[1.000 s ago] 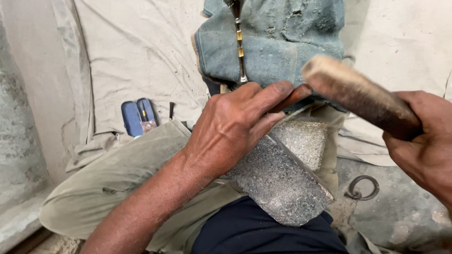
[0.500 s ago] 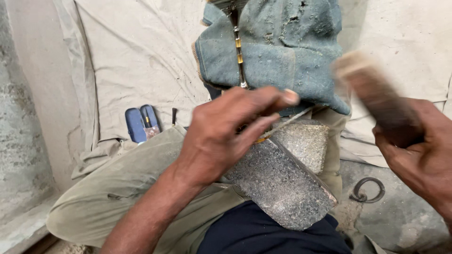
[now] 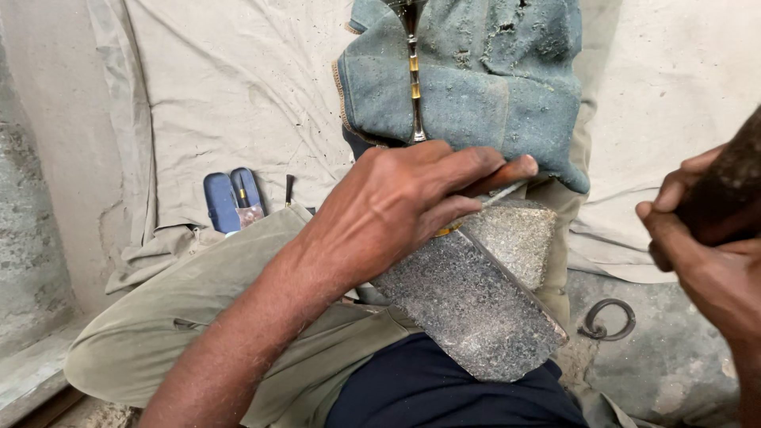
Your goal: The person sits on the ground holding a brass bell-shaped object against a stone block and hammers it with a wooden mallet, using a punch to shape the metal. They reposition the bell and punch repeatedly while continuing to strike and shape the surface.
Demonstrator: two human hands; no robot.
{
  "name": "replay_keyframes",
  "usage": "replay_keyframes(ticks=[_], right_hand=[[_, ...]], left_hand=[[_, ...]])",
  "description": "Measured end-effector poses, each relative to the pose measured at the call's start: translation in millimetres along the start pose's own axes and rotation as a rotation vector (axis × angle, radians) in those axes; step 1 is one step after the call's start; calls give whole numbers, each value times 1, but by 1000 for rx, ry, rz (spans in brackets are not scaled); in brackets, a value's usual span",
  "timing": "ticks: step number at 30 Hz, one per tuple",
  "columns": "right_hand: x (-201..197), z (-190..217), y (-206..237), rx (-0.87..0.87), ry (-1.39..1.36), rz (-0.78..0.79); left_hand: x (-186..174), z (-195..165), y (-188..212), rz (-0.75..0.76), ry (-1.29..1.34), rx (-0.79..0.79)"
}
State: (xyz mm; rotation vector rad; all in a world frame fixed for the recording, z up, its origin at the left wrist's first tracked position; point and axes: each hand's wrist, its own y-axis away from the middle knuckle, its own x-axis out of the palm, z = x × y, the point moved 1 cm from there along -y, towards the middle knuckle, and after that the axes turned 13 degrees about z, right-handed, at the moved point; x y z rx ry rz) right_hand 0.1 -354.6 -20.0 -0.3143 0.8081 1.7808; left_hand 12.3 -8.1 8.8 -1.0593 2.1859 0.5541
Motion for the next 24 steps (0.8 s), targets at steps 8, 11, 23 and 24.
replay_keyframes(ticks=[8,11,23,24], right_hand=[[32,21,17,-87,312,-38],[35,13,21,-77,263,-15],[31,24,34,-184,417,-114],[32,22,32,-177,617,-109]], left_hand=[[-14,6,-15,76,29,159],[-15,8,-13,88,113,178],[-17,6,-7,107,39,177],[-16,6,-8,106,28,173]])
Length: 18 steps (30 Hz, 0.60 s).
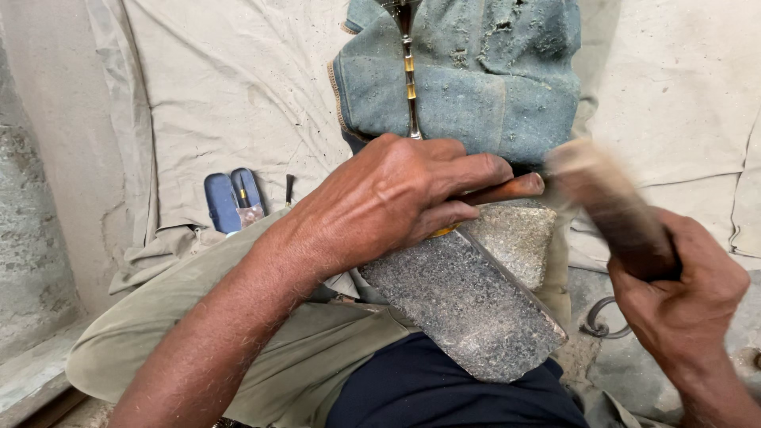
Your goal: The person sits on the ground holding a brass bell-shaped object against a stone block and hammers it with a wooden mallet, using a punch to shape the metal. They reposition the bell and punch repeatedly while continuing to strike and shape the surface.
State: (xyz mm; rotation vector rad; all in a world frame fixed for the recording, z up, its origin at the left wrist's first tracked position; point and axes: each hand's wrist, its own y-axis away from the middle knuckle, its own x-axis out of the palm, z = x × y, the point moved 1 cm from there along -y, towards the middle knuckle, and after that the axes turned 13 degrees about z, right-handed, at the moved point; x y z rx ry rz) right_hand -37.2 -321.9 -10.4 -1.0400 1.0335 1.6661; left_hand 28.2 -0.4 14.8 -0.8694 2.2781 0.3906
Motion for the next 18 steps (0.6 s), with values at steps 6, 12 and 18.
replay_keyframes(ticks=[6,12,18], right_hand=[[25,-6,1,15,-134,64],[22,6,4,-49,-693,19],[24,28,-54,-16,-473,503]], left_hand=[[-13,-16,-9,92,-7,-74],[-32,-26,47,-395,83,-66],[17,-26,75,-393,130,-357]])
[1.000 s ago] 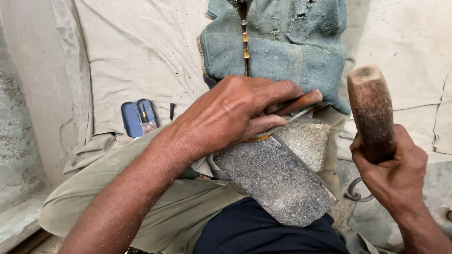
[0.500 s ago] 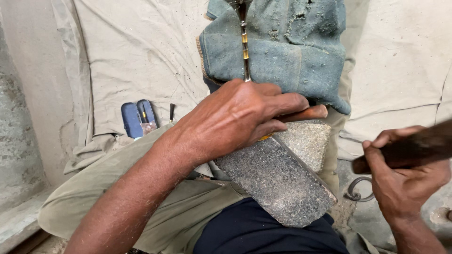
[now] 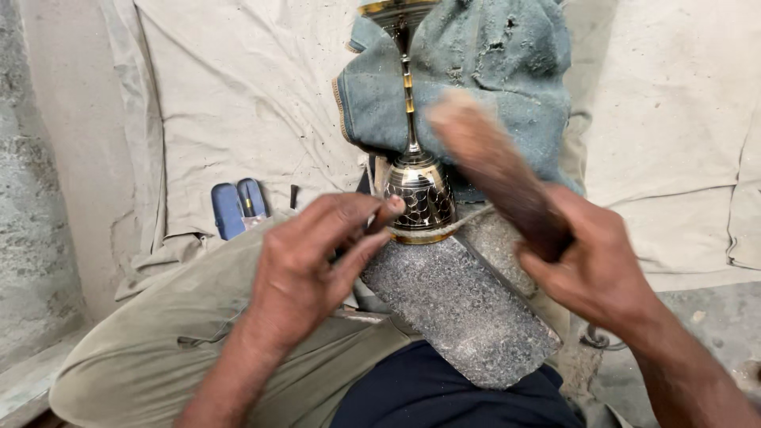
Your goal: The person sits on the ground holding a brass bell-shaped object against a stone block and hammers it with a wooden mallet, using a punch to shape the metal. They reposition the bell and punch repeatedly while continuing to strike and shape the surface.
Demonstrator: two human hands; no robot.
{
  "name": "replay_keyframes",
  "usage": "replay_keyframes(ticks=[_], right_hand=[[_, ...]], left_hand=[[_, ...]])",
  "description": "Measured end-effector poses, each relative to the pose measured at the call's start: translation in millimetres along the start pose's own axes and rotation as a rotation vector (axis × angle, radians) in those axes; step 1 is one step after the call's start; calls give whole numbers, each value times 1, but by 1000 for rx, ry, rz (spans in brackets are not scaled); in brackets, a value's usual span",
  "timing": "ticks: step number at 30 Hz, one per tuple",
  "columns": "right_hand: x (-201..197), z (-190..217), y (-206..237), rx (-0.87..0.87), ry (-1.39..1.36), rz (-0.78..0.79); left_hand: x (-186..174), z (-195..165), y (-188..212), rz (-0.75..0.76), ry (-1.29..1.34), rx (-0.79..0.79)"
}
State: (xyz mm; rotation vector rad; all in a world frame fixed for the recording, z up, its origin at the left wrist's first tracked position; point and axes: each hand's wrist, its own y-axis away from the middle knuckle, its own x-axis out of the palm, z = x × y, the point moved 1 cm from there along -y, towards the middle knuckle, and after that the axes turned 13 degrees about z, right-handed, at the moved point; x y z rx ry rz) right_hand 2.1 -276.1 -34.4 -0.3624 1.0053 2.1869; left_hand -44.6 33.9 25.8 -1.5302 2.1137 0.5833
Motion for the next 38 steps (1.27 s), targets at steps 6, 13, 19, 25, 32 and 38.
replay_keyframes(ticks=[6,13,19,25,32,38], right_hand=[[-8,59,-46,-197,-215,219],[8,39,-11,-20,-127,105],[-10,34,-9,-281,-191,-38],[-50,15,10,-117,-543,-168],[-76,13,57,-350,-656,-127],[-101,-37,79,-27,-380,-172]], left_hand=[[17,-7,4,-7,105,-79],[4,17,-32,310,164,-326],[0,31,-30,163,159,-80],[26,47,-37,-18,399,59],[43,50,-50,5,417,262],[39,48,-57,53,325,339]])
